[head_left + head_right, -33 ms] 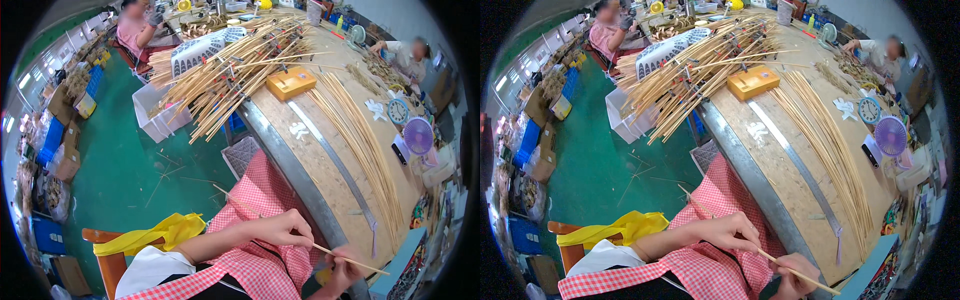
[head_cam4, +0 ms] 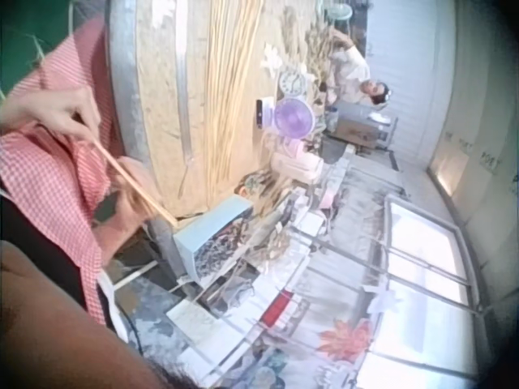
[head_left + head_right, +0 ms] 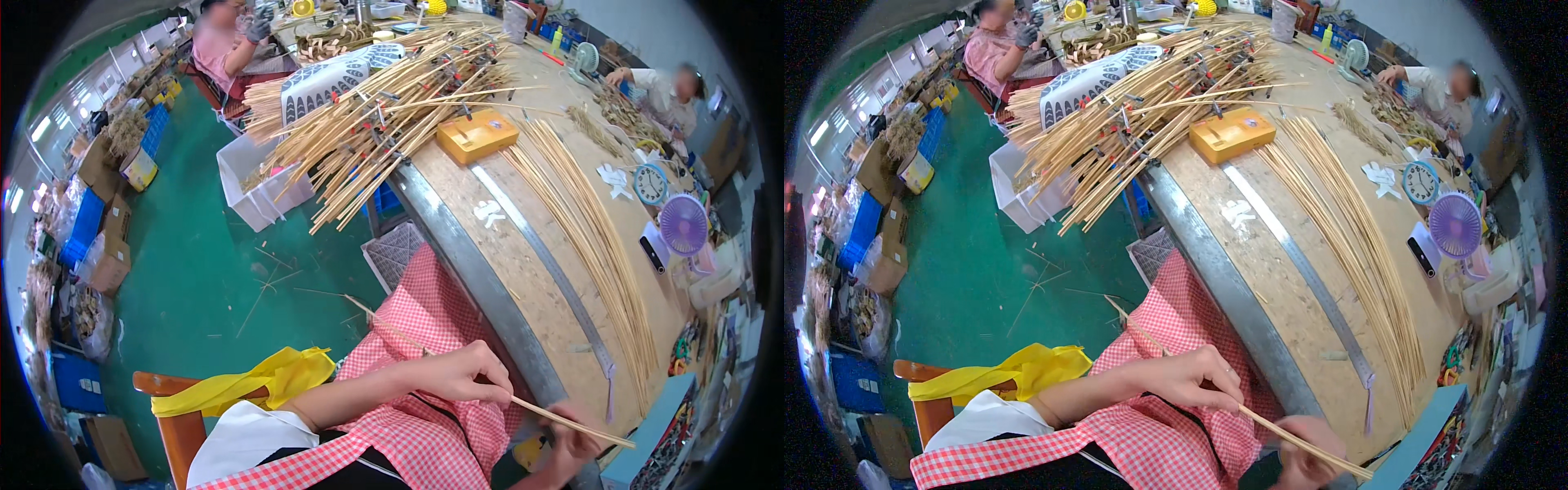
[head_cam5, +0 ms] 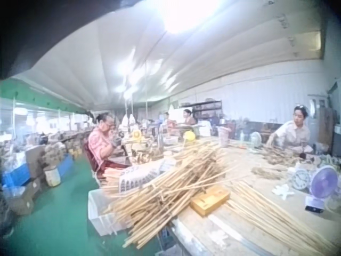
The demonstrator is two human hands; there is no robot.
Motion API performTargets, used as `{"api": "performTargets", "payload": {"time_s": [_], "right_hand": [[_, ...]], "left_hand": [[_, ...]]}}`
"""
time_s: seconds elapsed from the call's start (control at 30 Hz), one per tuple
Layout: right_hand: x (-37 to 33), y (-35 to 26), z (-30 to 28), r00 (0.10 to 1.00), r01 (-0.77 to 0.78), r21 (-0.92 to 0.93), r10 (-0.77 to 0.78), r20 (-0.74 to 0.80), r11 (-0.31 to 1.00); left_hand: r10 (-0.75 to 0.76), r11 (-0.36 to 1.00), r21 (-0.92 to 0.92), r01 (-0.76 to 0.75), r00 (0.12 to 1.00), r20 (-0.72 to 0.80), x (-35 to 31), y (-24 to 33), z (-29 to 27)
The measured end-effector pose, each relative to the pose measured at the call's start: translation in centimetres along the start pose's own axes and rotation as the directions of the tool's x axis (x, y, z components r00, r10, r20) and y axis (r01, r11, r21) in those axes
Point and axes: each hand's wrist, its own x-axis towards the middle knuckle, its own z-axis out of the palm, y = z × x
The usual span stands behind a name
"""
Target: The person sits at a workbench in a workshop and repeatedly sharpens thin wooden sticks. They hold a stick in their left hand and use a small metal file in their right hand to smooth the tip. The person works on multiple sticks one by one, occasionally pausing to inspect the tip or switch to a new stick from a pile on the table.
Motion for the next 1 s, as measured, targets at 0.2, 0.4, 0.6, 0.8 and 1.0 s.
{"api": "performTargets", "payload": {"time_s": [0.2,0.4,0.6,0.8,1.0], "right_hand": [[-0.2,1.8,-17.0,0.841,-0.327,-0.633,-0.09,-0.534,0.701],[-8.0,8.7,-29.7,0.677,-0.5,-0.743,0.334,-0.656,-0.445],[-11.2,16.8,-37.9,0.85,-0.476,-0.846,0.373,-0.373,0.238],[-14.0,21.2,-41.6,0.84,-0.537,-0.719,0.359,-0.407,0.442],[-14.9,21.6,-42.1,0.763,-0.644,-0.641,0.403,-0.505,0.418]], "left_hand": [[0.097,0.985,0.157,-0.065,0.973,-0.208,-0.8,-0.3,-1.8],[0.095,0.977,0.207,-0.04,0.96,-0.262,-0.8,-0.4,-2.4],[0.058,0.975,0.224,0.0,0.966,-0.252,-0.7,0.1,-1.8],[0.075,0.964,0.266,-0.004,0.963,-0.257,-0.5,-0.1,-2.0],[0.046,0.948,0.317,0.042,0.964,-0.263,-0.7,-0.3,-2.3]]}}
